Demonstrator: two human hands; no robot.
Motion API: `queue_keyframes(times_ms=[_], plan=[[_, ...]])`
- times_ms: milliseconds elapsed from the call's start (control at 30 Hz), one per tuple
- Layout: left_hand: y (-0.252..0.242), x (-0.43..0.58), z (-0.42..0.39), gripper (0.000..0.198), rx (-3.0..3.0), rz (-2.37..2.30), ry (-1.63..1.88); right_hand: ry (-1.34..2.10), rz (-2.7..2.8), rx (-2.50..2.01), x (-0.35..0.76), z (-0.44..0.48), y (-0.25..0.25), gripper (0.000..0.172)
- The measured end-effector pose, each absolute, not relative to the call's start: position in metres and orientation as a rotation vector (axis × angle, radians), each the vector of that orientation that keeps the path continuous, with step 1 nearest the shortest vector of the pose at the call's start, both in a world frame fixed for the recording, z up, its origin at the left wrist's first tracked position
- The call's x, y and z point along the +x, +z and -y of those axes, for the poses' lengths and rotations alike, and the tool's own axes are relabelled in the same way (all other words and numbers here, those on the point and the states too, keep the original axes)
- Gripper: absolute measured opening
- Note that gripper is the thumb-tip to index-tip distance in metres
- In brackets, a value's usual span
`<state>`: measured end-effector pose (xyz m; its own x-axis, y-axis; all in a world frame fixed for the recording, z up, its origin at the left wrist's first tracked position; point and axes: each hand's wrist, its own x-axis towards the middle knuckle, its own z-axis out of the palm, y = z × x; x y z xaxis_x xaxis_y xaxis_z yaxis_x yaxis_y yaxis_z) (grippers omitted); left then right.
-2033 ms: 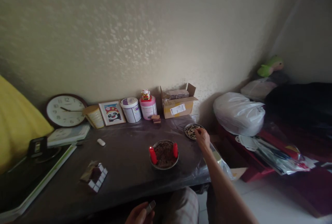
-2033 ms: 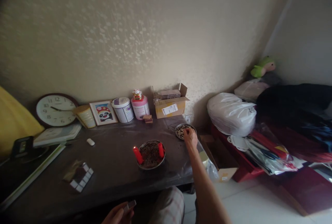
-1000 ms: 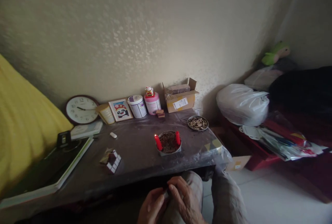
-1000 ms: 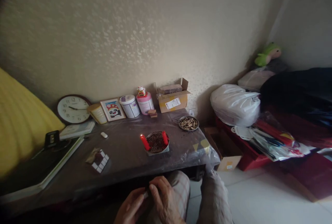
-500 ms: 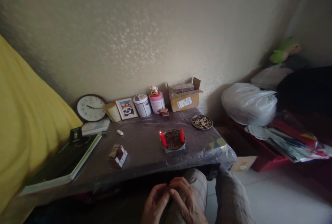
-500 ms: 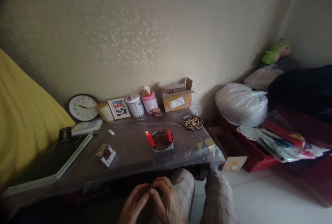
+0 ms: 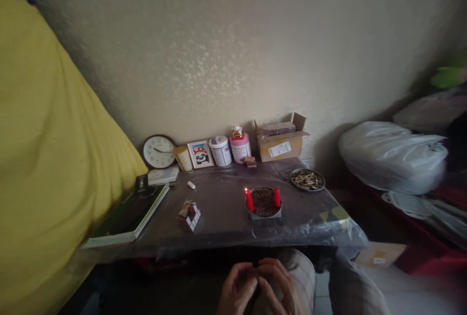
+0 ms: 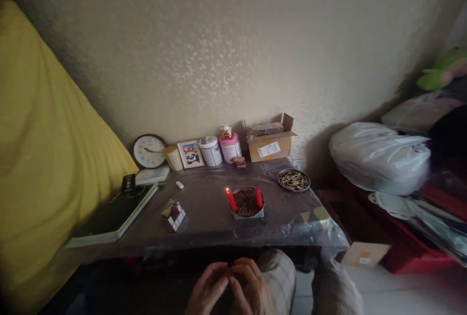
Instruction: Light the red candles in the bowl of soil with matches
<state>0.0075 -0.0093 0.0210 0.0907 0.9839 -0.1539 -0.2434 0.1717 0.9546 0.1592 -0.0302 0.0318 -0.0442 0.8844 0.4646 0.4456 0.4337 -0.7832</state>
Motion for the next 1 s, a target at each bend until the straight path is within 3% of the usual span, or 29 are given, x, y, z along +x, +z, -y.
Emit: queue_keyframes(times_ms=[1000], plan=[[0.039, 0.007, 0.014, 0.033, 0.942, -1.016, 1.101, 0.457, 1.736, -1.153, 0.162, 0.031, 0.023, 0.014]])
